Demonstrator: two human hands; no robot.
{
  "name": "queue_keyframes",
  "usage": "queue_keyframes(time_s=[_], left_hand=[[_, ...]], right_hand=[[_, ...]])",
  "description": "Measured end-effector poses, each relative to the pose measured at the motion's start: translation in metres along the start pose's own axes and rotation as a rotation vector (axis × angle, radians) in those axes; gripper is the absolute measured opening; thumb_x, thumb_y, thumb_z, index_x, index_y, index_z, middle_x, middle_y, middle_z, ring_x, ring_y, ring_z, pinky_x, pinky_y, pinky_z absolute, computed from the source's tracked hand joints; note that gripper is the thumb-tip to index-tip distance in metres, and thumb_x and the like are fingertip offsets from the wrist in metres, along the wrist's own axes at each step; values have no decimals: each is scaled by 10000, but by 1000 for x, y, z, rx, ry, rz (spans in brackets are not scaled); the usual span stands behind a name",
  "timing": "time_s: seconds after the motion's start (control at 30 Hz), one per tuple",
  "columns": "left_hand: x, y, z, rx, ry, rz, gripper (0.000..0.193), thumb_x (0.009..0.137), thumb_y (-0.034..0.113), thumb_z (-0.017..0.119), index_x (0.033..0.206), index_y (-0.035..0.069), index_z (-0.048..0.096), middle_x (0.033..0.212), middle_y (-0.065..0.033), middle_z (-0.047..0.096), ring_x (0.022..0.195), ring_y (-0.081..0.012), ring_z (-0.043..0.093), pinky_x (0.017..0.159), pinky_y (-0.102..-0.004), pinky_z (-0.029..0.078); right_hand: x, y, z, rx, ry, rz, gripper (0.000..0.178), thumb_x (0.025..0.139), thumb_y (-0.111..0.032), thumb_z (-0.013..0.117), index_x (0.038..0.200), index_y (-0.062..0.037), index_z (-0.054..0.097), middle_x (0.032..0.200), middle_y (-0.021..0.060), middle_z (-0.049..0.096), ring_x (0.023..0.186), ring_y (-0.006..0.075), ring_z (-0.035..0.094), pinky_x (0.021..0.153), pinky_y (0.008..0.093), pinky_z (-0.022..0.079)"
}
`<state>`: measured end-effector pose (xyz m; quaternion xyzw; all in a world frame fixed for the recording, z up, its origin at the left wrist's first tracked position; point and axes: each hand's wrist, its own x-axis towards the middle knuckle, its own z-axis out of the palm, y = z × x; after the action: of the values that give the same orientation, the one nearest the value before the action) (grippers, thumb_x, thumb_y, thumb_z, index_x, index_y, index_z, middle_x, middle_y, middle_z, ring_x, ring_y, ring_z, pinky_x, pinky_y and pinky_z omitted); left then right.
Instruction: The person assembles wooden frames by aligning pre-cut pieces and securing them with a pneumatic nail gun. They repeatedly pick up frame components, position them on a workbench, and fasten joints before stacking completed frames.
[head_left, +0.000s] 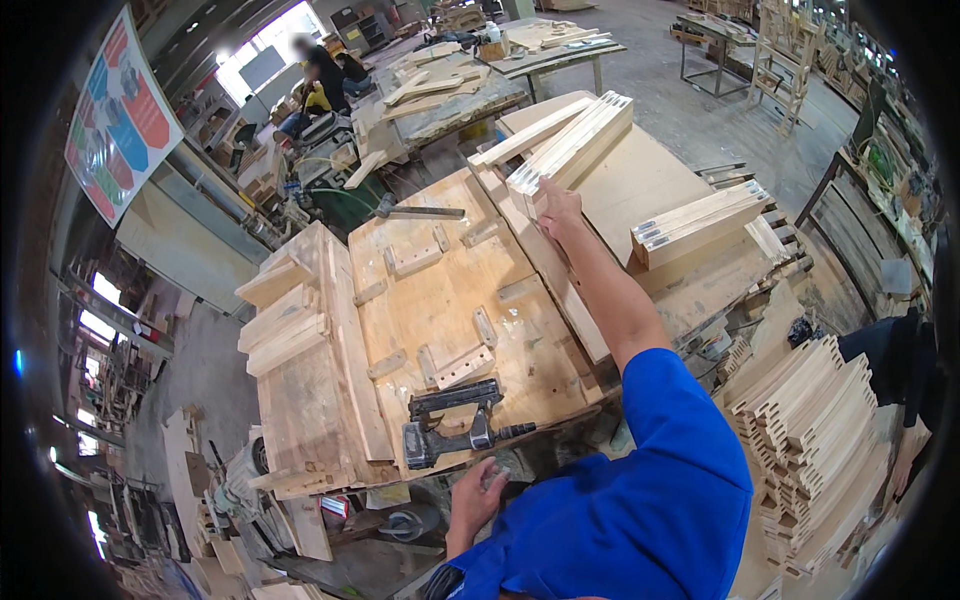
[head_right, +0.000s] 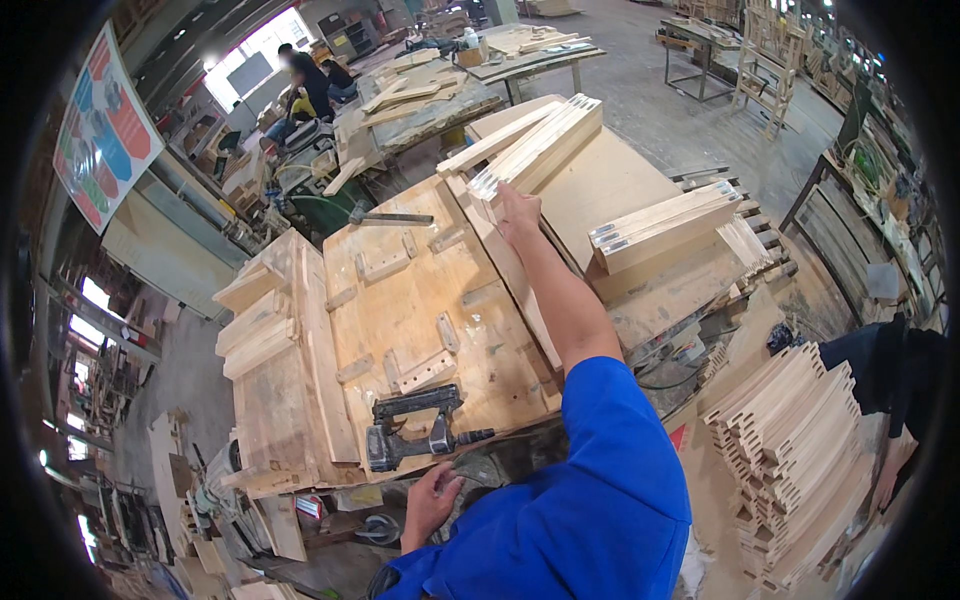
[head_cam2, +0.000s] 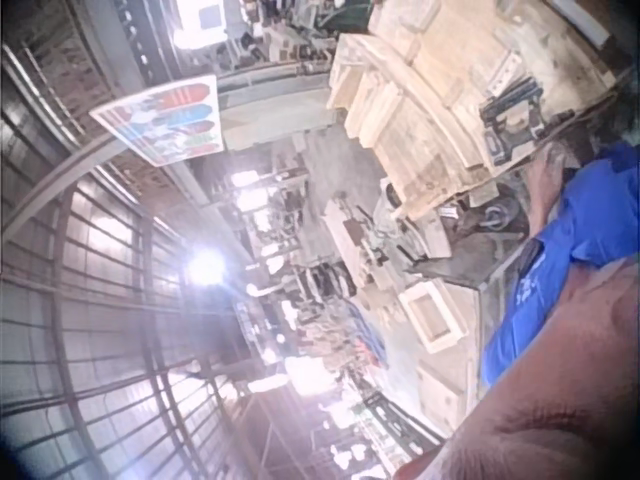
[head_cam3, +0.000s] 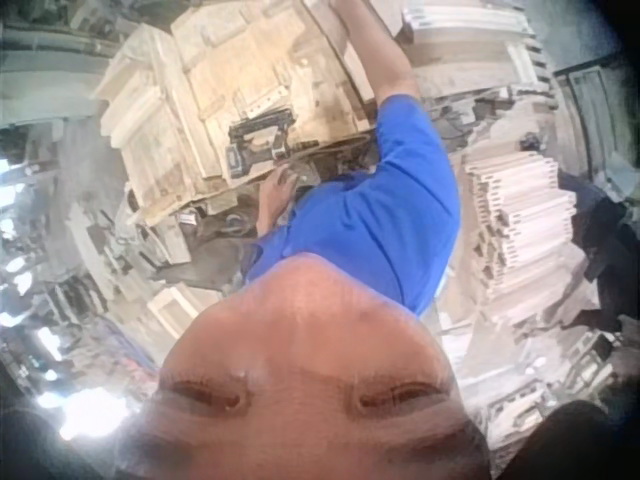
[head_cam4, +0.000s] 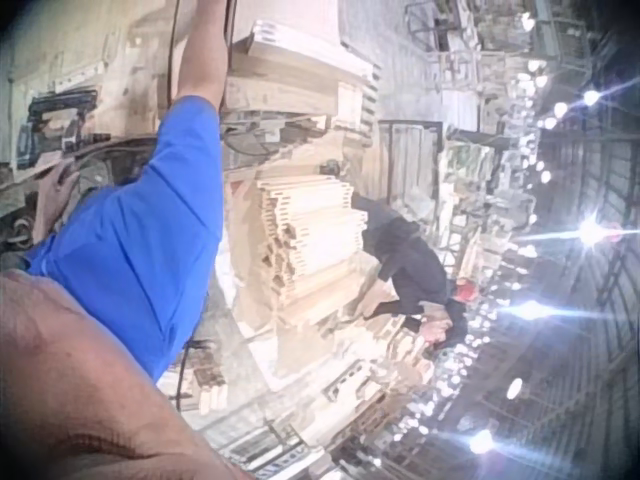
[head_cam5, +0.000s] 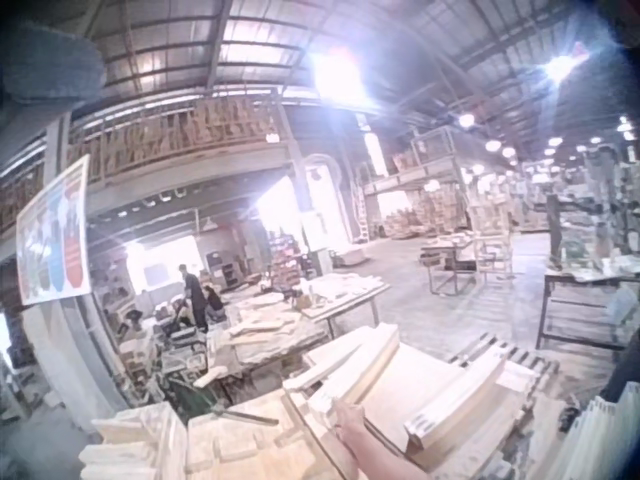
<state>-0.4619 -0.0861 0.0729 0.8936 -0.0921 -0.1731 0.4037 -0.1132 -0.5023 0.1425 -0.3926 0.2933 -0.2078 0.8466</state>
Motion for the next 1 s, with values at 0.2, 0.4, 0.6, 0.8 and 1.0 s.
queue_keyframes(time_s=[0.2, 0.4, 0.6, 0.8, 1.0], left_hand=[[66, 37, -24, -266, -68, 122, 403, 961, 248, 760, 1267, -8, 706, 1134, -94, 773, 1031, -145, 704, 917, -296, 553], [181, 135, -49, -459, -10, 382, 428, 1000, 264, 706, 1330, -5, 657, 1010, -68, 759, 862, -113, 664, 777, -280, 545], [196, 235, -35, 11, 49, 525, 354, 959, 176, 690, 1281, 34, 652, 1042, -167, 743, 920, -272, 722, 806, -374, 554], [220, 182, -93, 354, 285, 666, 236, 928, 160, 661, 1140, 55, 650, 1006, -183, 711, 937, -400, 688, 781, -508, 544], [229, 128, -155, 472, 235, 809, 288, 906, 113, 683, 1184, 48, 652, 1078, -156, 711, 1025, -373, 674, 888, -471, 546]], right_hand=[[-75, 33, -57, 81, -103, -177, 474, 881, -326, 853, 1079, -76, 502, 847, 10, 564, 672, 91, 543, 526, 270, 451], [-235, 108, -104, -153, -291, -352, 428, 910, -178, 819, 1139, -67, 474, 947, 50, 624, 809, 96, 621, 713, 252, 519], [-290, 102, -109, -644, -390, -582, 506, 878, -203, 832, 1215, -19, 503, 1095, 167, 630, 1009, 237, 662, 832, 367, 531], [-280, 6, -72, -1233, -498, -1292, 577, 853, -359, 818, 1302, -74, 594, 1366, 224, 528, 1241, 407, 540, 1045, 529, 436], [-234, -30, 6, -1831, -679, -1301, 488, 837, -273, 788, 1259, -92, 623, 1293, 145, 612, 1229, 343, 591, 1043, 492, 443]])
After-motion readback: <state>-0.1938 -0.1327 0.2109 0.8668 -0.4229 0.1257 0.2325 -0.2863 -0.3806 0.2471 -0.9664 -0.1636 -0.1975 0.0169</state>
